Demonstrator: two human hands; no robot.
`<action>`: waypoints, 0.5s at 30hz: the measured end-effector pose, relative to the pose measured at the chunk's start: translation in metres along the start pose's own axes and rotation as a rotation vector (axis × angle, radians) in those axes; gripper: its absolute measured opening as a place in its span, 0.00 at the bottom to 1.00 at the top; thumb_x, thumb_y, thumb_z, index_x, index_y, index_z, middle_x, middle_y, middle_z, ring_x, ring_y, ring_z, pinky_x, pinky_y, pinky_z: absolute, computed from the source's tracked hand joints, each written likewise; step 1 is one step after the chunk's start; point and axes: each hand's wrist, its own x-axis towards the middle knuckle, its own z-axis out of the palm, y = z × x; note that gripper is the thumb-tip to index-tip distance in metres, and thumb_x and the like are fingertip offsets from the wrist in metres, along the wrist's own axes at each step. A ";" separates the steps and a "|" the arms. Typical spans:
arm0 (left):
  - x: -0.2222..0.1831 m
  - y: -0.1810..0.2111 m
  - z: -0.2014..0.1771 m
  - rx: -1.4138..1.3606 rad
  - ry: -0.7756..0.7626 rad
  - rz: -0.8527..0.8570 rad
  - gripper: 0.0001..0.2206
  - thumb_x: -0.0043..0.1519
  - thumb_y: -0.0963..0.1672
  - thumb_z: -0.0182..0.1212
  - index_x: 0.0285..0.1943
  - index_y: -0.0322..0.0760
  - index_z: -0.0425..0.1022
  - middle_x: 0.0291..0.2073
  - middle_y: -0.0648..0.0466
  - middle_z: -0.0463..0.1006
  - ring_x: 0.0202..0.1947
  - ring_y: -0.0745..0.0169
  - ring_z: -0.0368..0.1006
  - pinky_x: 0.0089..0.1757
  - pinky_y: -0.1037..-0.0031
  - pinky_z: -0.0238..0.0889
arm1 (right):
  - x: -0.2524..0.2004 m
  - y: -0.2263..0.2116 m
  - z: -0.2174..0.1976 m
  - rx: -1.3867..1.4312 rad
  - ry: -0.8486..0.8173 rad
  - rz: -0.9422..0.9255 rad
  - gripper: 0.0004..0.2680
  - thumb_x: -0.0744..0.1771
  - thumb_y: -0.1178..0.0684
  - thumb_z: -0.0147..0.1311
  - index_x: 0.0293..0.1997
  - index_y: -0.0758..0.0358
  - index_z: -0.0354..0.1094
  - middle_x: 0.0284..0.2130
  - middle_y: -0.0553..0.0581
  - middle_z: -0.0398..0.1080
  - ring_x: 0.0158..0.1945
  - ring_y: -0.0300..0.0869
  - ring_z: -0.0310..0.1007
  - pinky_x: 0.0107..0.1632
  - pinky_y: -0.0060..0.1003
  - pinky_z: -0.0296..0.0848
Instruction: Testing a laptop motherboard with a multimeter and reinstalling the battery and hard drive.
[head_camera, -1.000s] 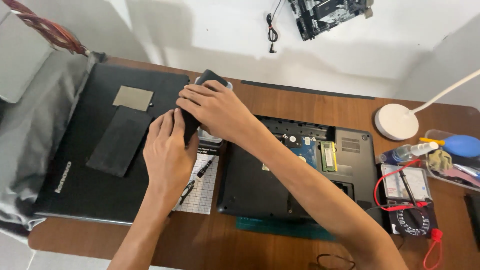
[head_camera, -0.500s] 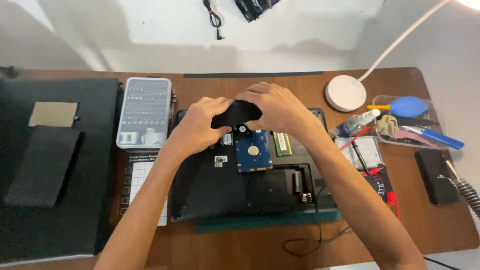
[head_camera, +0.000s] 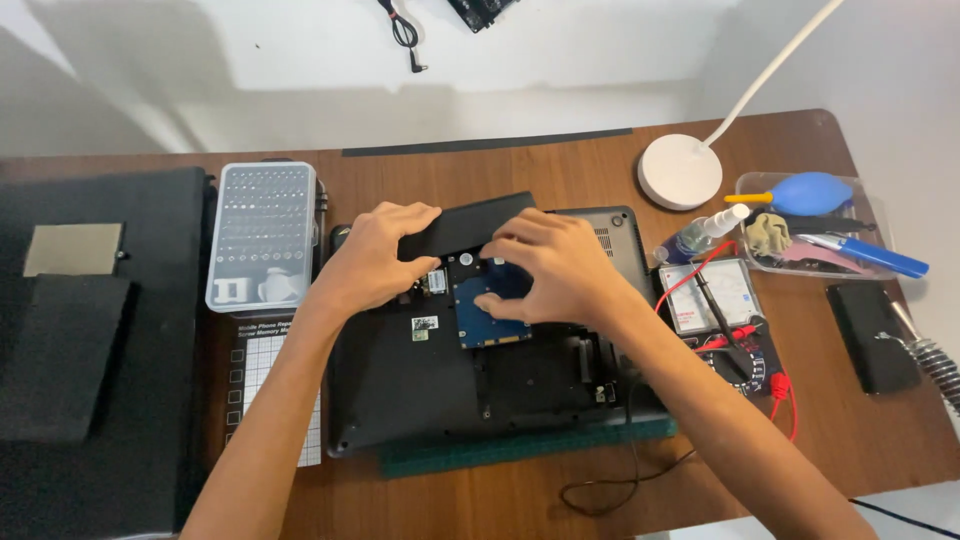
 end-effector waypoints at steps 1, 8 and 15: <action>0.001 -0.001 -0.001 0.001 0.003 -0.001 0.22 0.51 0.40 0.61 0.56 0.32 0.66 0.54 0.43 0.67 0.57 0.45 0.58 0.52 0.62 0.57 | -0.001 -0.003 0.001 0.000 0.001 -0.003 0.11 0.54 0.42 0.59 0.30 0.54 0.71 0.28 0.52 0.71 0.33 0.42 0.70 0.31 0.31 0.69; 0.003 0.002 -0.003 0.004 -0.027 -0.030 0.23 0.50 0.40 0.62 0.56 0.31 0.66 0.54 0.44 0.68 0.58 0.47 0.58 0.52 0.65 0.57 | -0.011 -0.024 -0.007 0.075 -0.172 -0.004 0.22 0.53 0.32 0.58 0.39 0.59 0.69 0.41 0.59 0.69 0.48 0.50 0.66 0.44 0.40 0.65; 0.004 0.004 -0.008 -0.015 -0.071 -0.045 0.23 0.50 0.40 0.62 0.56 0.30 0.66 0.55 0.44 0.66 0.60 0.47 0.56 0.54 0.64 0.55 | -0.018 -0.039 -0.003 0.129 -0.193 -0.030 0.28 0.51 0.28 0.58 0.43 0.59 0.66 0.45 0.63 0.67 0.50 0.54 0.66 0.49 0.44 0.63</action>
